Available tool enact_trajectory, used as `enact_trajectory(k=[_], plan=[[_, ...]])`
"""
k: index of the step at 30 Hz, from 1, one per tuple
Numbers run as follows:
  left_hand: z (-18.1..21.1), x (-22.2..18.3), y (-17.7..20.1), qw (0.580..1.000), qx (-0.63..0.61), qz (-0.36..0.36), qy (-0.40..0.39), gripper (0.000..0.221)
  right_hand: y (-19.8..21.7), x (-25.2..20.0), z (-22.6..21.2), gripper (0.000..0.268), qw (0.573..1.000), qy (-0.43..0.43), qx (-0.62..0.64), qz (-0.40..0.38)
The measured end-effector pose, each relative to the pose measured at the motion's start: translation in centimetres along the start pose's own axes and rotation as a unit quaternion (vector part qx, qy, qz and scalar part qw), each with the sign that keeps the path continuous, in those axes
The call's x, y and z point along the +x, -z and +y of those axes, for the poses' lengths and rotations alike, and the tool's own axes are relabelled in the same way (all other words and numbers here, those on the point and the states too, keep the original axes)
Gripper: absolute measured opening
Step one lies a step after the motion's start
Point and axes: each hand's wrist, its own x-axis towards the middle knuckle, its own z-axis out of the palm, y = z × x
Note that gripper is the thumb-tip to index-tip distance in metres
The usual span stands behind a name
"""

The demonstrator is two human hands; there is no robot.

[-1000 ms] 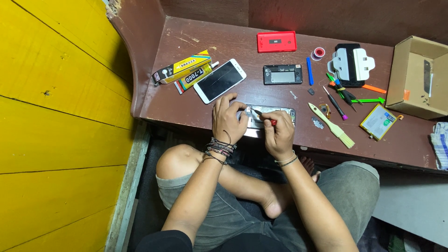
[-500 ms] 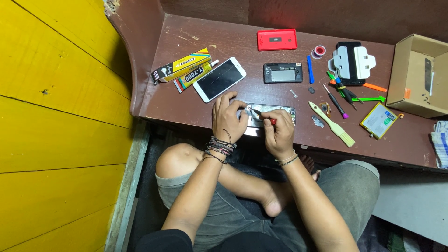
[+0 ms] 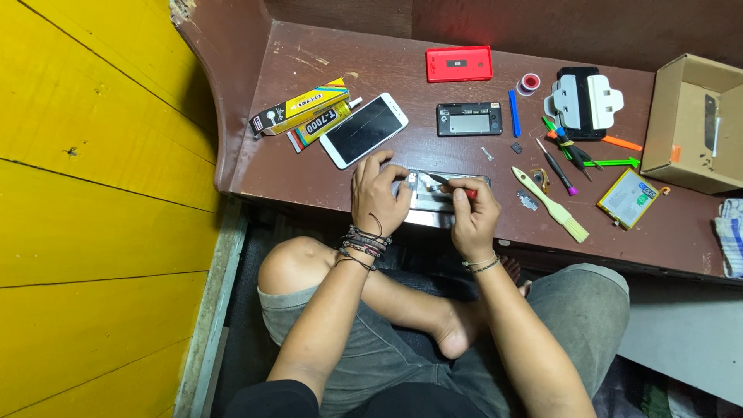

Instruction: Applying adhesive to a smartphone frame and assembling internal components during a repair.

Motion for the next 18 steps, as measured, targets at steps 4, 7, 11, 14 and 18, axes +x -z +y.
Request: enact_trajectory(k=[4, 7, 11, 14, 18], plan=[[0.33, 0.22, 0.39, 1.0, -0.011, 0.007, 0.003, 0.013, 0.09, -0.28, 0.72, 0.019, 1.0, 0.008, 0.013, 0.007], [0.34, 0.25, 0.49, 1.0, -0.022, 0.008, 0.004, 0.012, 0.2, -0.22, 0.7, 0.018, 1.0, 0.023, 0.004, 0.007], [0.39, 0.28, 0.7, 0.999, -0.039, 0.01, -0.002, 0.012, 0.08, -0.25, 0.56, 0.017, 0.999, 0.042, -0.015, 0.013], [0.45, 0.35, 0.81, 0.999, -0.044, 0.012, 0.003, 0.012, 0.06, -0.2, 0.24, 0.014, 0.998, 0.046, -0.038, 0.013], [0.44, 0.37, 0.7, 1.0, -0.028, 0.004, 0.009, 0.012, 0.02, -0.54, 0.62, 0.011, 0.994, 0.058, -0.091, 0.002]])
